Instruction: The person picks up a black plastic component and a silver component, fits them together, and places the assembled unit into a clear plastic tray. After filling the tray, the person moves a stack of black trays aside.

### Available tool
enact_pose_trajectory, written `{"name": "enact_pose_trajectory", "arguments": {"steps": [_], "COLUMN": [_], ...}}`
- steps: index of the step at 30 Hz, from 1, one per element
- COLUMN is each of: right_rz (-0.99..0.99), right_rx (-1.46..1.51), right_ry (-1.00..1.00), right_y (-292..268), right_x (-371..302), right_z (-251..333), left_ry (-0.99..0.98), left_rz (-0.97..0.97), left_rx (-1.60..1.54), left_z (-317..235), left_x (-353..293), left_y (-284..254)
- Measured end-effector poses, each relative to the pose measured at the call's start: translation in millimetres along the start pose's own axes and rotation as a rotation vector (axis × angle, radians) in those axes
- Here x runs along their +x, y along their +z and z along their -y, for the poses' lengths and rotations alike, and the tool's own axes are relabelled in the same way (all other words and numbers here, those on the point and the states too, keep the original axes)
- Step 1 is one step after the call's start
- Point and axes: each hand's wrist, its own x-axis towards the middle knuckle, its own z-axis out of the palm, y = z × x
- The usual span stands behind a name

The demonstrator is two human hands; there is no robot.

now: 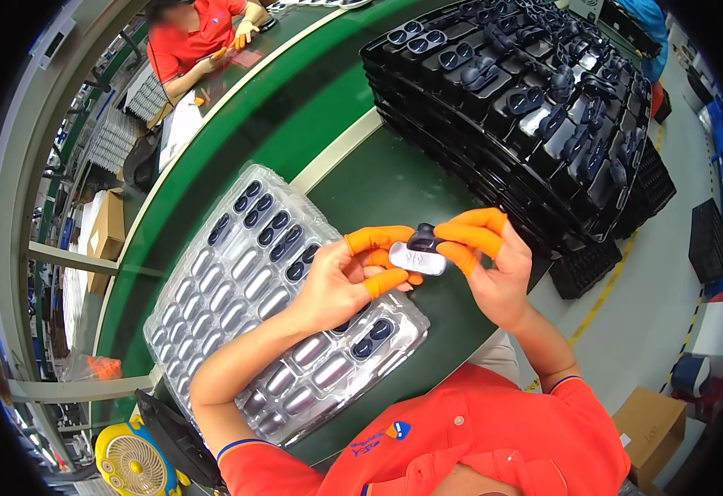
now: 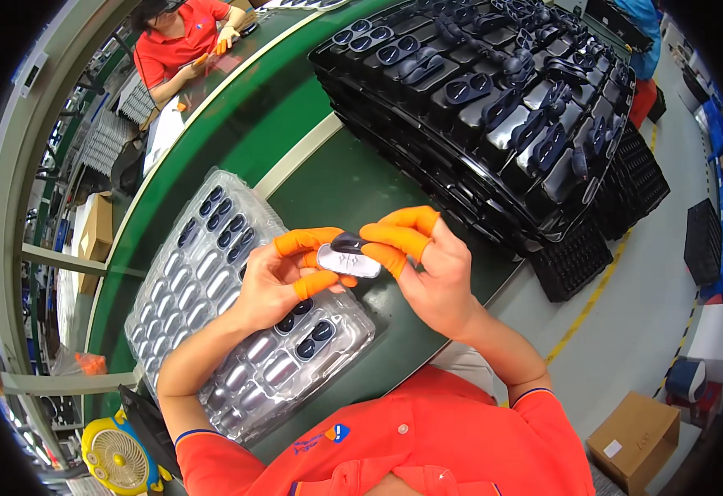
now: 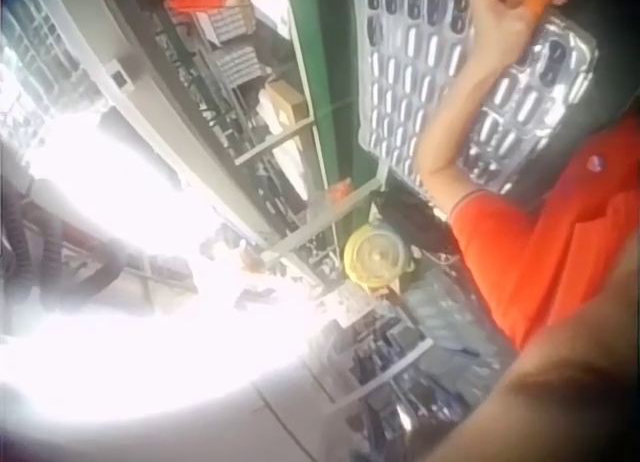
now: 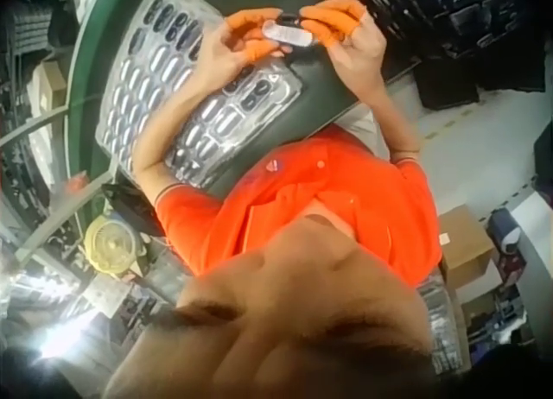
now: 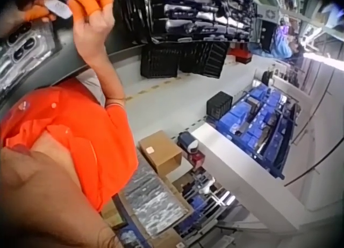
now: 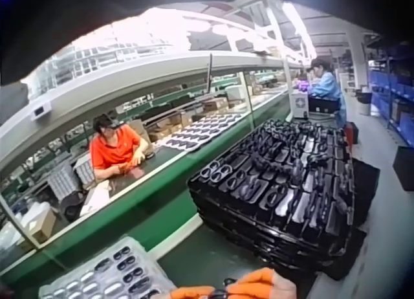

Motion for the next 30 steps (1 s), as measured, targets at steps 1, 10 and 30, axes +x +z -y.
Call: {"name": "enact_pose_trajectory", "arguments": {"steps": [1, 10, 30], "right_rz": [-0.008, -0.044, -0.124], "right_rx": [-0.003, 0.054, 0.170], "right_ry": [0.014, -0.017, 0.068], "right_y": [3, 9, 19], "right_x": [-2, -6, -13], "right_z": [2, -3, -6], "left_ry": [-0.002, 0.054, 0.178], "left_rz": [-0.003, -0.013, -0.016], "left_rx": [-0.001, -0.065, 0.022], "left_z": [1, 7, 12], "left_x": [-1, -2, -2], "left_y": [1, 3, 5]}}
